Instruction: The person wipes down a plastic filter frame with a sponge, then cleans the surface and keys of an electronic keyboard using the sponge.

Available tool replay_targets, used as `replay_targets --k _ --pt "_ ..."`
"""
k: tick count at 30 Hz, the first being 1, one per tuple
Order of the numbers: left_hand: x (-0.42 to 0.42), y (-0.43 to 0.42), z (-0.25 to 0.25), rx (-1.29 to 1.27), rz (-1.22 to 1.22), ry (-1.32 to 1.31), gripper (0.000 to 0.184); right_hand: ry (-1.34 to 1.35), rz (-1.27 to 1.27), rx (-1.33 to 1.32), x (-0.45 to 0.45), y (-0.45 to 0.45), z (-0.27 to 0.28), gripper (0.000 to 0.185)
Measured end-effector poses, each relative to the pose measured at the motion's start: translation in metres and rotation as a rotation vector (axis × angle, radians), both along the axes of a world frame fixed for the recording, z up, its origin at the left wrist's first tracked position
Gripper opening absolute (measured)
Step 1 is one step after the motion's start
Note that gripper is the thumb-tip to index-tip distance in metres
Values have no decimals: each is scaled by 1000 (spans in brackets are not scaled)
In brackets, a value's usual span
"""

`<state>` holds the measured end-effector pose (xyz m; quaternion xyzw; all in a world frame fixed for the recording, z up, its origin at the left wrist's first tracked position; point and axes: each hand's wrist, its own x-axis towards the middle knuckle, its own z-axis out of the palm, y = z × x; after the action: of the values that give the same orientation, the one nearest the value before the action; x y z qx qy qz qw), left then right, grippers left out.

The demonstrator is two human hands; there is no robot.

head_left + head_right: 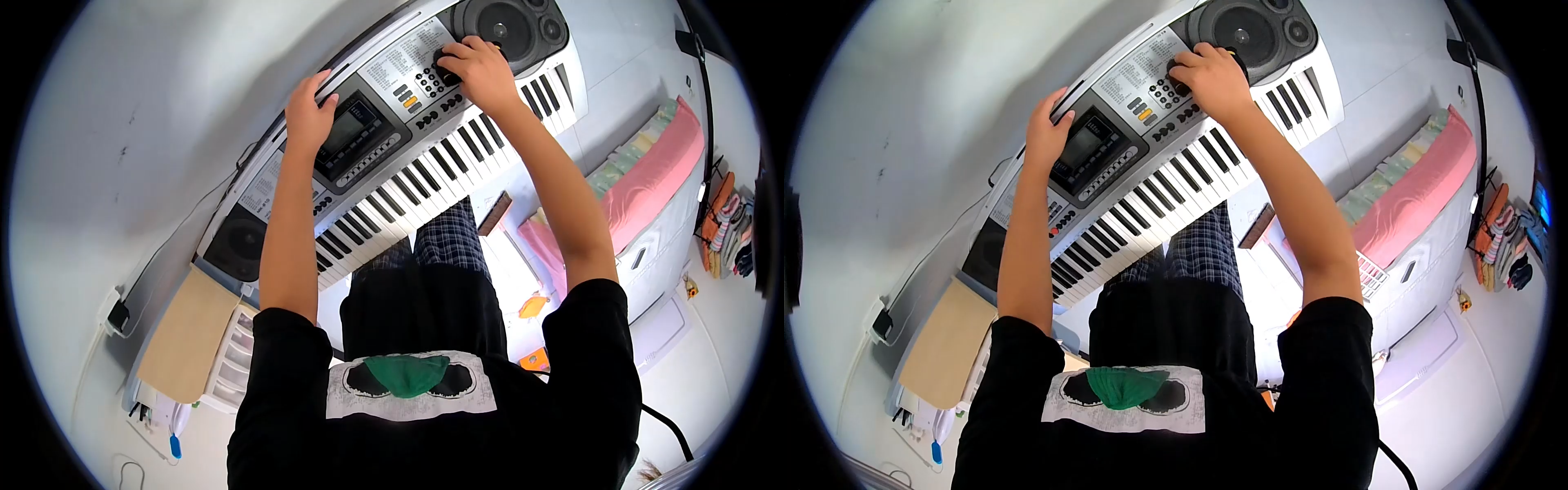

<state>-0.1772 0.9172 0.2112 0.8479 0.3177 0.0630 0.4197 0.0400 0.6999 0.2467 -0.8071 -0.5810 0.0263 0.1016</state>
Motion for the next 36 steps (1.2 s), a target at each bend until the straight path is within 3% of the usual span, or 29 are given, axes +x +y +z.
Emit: replay_targets --k 4,8,14,18,24,29,33,36 --pt "-2 3 4 38 -33 21 42 113 -24 -7 -9 -33 -1 40" --pt "0 -1 4 58 -3 -6 41 136 -34 -66 -12 -47 -3 39" --pt "1 0 5 41 -7 10 42 85 -68 21 24 29 -3 43" --pt "2 3 5 11 -12 41 41 94 -88 91 22 20 -4 44" --pt "-1 2 4 27 -32 34 41 228 -236 -43 -16 -65 3 39" --pt "0 1 5 41 -12 24 41 260 -121 90 -60 -27 24 44" --pt "-2 1 1 85 -25 -31 40 180 -70 18 -76 4 9 27" --pt "-3 0 -2 147 -30 -60 41 135 -42 -16 -74 10 6 26"
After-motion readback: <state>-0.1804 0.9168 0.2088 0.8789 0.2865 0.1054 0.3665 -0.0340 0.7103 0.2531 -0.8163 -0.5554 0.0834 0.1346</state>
